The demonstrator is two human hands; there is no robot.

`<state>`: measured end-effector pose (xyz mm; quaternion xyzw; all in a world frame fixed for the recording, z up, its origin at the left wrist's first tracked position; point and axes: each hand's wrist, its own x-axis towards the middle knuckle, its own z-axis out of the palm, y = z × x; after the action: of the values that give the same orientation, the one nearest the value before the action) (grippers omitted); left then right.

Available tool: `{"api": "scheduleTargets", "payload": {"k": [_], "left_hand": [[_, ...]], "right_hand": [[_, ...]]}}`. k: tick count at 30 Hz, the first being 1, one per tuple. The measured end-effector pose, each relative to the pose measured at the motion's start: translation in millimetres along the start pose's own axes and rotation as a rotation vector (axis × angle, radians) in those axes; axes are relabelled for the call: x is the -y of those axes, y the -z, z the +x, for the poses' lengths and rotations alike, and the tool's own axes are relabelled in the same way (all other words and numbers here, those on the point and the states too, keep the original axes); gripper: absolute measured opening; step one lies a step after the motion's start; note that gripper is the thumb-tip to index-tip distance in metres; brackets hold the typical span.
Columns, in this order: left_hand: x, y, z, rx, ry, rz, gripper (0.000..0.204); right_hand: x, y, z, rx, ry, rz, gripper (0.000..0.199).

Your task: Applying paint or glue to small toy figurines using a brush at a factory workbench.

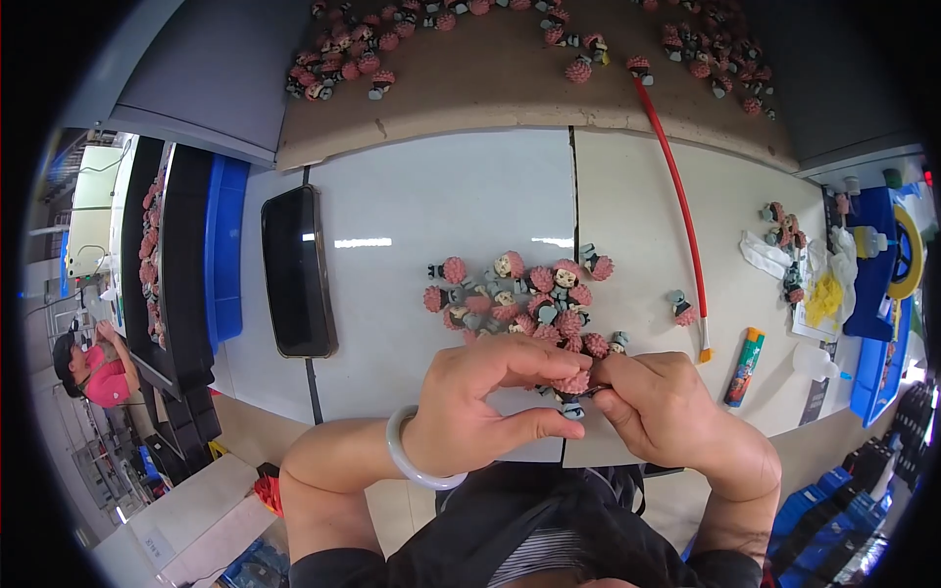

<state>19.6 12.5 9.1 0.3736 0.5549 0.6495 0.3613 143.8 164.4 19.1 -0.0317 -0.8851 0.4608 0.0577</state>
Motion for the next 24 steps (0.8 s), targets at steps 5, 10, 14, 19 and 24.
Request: {"api": "scheduleTargets", "payload": {"k": [5, 10, 14, 19, 24], "left_hand": [[-0.1, 0.2, 0.7, 0.026, 0.002, -0.021, 0.039], [-3.1, 3.0, 0.9, 0.099, 0.022, 0.018, 0.043], [-4.4, 3.6, 0.5, 0.081, 0.023, -0.016, 0.043], [-5.4, 3.9, 2.2, 0.098, 0.019, 0.017, 0.042], [-4.5, 5.2, 0.9, 0.085, 0.026, 0.049, 0.042]], "right_hand": [[2.5, 5.9, 0.5, 0.082, -0.040, 0.065, 0.010], [-1.3, 6.6, 0.2, 0.100, -0.065, 0.171, 0.015], [1.5, 7.4, -0.9, 0.097, -0.069, 0.132, 0.011], [1.3, 7.4, -2.8, -0.042, 0.044, -0.033, 0.011], [0.1, 4.6, -2.2, -0.017, 0.048, -0.050, 0.011]]}}
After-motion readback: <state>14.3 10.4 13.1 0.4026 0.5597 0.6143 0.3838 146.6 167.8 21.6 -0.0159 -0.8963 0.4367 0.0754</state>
